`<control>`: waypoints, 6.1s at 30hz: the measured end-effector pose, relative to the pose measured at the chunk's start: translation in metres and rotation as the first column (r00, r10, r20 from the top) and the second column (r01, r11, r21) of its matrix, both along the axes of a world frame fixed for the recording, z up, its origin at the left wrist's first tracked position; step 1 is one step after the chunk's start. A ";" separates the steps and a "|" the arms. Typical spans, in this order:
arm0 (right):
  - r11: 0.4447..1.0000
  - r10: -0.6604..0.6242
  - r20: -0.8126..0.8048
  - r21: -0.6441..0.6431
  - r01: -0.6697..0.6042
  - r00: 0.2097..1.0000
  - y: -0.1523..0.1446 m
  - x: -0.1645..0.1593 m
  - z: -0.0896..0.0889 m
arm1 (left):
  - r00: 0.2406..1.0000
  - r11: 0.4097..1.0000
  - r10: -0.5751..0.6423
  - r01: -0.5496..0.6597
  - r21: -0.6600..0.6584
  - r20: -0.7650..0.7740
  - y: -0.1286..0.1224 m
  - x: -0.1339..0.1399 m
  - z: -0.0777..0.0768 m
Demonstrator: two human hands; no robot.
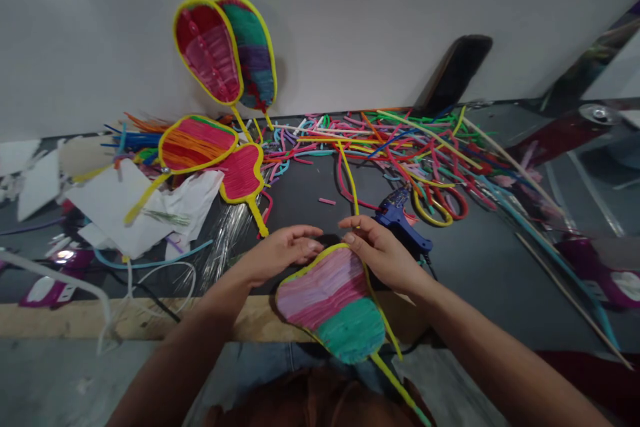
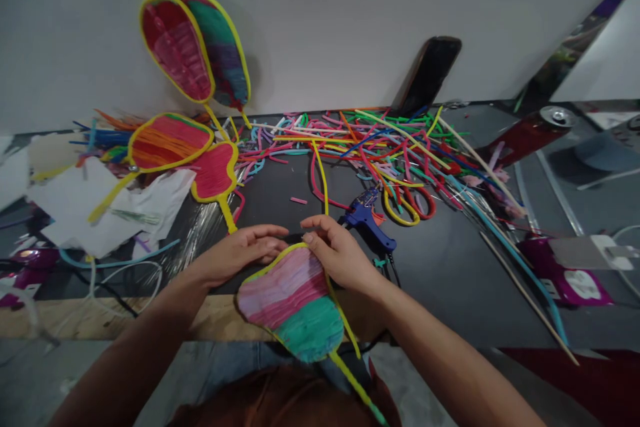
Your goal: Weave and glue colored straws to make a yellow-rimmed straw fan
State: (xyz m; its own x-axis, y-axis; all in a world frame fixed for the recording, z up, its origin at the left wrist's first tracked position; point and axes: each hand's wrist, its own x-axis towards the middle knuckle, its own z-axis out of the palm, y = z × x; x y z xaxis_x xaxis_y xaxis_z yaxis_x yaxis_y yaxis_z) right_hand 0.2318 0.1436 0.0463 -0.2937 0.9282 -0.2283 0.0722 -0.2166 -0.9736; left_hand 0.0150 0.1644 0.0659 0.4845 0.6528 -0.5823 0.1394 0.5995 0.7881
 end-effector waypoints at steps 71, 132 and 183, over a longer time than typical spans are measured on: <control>0.731 0.151 0.431 0.558 -0.394 0.890 0.026 -0.020 -0.026 | 0.558 0.188 0.256 0.772 0.607 -0.790 -0.087 0.009 -0.040; 0.738 0.112 0.581 0.495 -0.459 0.806 0.018 -0.001 -0.025 | 0.567 0.266 0.153 0.765 0.586 -0.809 -0.081 0.010 -0.037; 0.956 -0.009 0.321 0.282 -0.086 0.947 -0.107 0.003 -0.024 | 0.516 0.020 0.094 0.854 0.520 -0.851 -0.099 -0.001 -0.044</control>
